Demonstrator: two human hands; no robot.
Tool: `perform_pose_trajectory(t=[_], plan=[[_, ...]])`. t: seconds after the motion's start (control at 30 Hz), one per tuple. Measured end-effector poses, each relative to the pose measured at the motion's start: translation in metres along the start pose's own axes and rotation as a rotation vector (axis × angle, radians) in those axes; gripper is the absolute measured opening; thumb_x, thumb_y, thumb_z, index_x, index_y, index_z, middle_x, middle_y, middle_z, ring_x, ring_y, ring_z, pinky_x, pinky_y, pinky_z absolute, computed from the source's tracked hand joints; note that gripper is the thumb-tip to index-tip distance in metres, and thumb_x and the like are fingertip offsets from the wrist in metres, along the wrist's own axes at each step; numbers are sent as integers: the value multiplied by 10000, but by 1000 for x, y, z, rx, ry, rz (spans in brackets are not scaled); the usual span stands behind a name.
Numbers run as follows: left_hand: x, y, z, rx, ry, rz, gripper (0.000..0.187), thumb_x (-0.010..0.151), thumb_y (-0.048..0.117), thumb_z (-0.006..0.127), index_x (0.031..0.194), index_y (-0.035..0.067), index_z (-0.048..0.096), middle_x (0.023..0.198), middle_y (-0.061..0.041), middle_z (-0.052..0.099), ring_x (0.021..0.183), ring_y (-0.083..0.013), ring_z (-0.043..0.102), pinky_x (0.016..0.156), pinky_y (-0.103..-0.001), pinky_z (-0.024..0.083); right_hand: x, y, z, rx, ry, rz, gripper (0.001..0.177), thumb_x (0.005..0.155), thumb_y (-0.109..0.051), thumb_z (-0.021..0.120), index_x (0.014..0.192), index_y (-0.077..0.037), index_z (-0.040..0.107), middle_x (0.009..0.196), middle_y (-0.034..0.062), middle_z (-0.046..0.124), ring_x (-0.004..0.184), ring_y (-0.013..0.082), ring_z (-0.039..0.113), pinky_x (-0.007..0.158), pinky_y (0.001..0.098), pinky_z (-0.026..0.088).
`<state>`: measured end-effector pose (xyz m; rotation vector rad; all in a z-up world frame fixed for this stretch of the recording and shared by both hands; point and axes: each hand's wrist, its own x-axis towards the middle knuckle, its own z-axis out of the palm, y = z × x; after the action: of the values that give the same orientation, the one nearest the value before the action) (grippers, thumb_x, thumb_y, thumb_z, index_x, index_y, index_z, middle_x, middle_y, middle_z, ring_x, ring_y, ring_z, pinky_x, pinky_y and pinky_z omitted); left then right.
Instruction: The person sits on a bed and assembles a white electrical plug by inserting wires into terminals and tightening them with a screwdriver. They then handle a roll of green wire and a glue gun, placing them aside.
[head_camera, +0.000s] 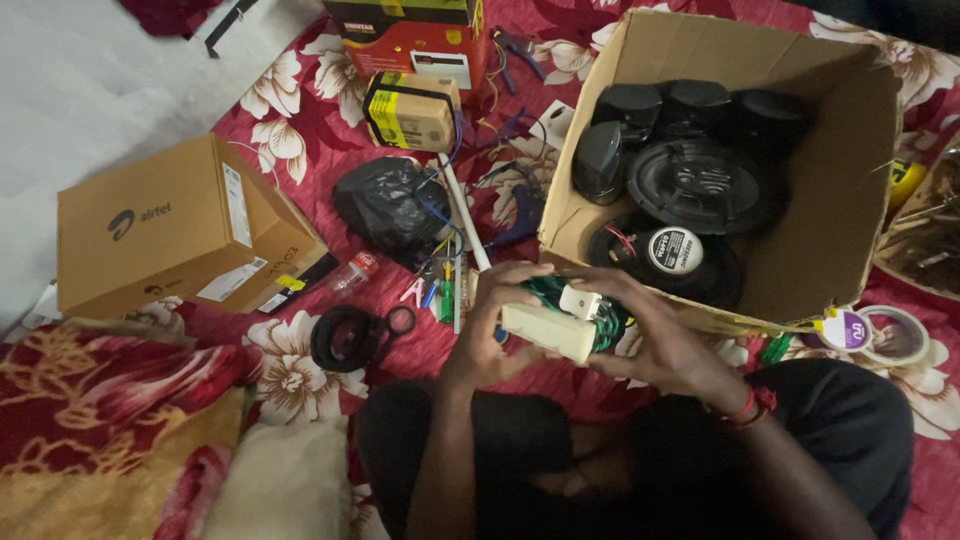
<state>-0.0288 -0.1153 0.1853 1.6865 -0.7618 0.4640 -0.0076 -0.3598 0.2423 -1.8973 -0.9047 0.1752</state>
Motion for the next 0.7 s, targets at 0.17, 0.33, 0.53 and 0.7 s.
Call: perform_pose_trajectory(t=[0.17,0.33,0.53,0.7], plan=[[1,9,-4,47,-106,-96,804,729,256,926,1420,143,531,1404,-87,514,1344,-287,489,1128,-429,444,-4,13,0,-223,-65,44,952,661,-187,904,1487,-147,432,1519,126,484,1416,349,465,1168,490,392],[1,1,1,140,-17,-145,391,837,20,827,1203,140,761,1282,-30,623,1276,-245,584,1084,-391,518,-1,32,7,-449,-121,4,1091,652,-262,904,1550,-133,299,1544,180,396,1372,384,458,1114,485,430],[2,-5,1,164,-12,-66,305,752,-44,794,1013,92,713,1299,-45,657,1330,-284,572,1140,-427,469,-11,49,7,-512,-103,2,1107,710,-324,896,1564,-128,220,1542,196,374,1355,411,461,1090,492,449],[2,-2,2,124,4,-18,307,765,-92,746,1004,91,683,1312,-42,682,1394,-296,569,1174,-442,483,-9,49,2,-307,62,-153,1198,669,-337,906,1598,-176,167,1604,184,337,1433,344,426,1106,467,490]])
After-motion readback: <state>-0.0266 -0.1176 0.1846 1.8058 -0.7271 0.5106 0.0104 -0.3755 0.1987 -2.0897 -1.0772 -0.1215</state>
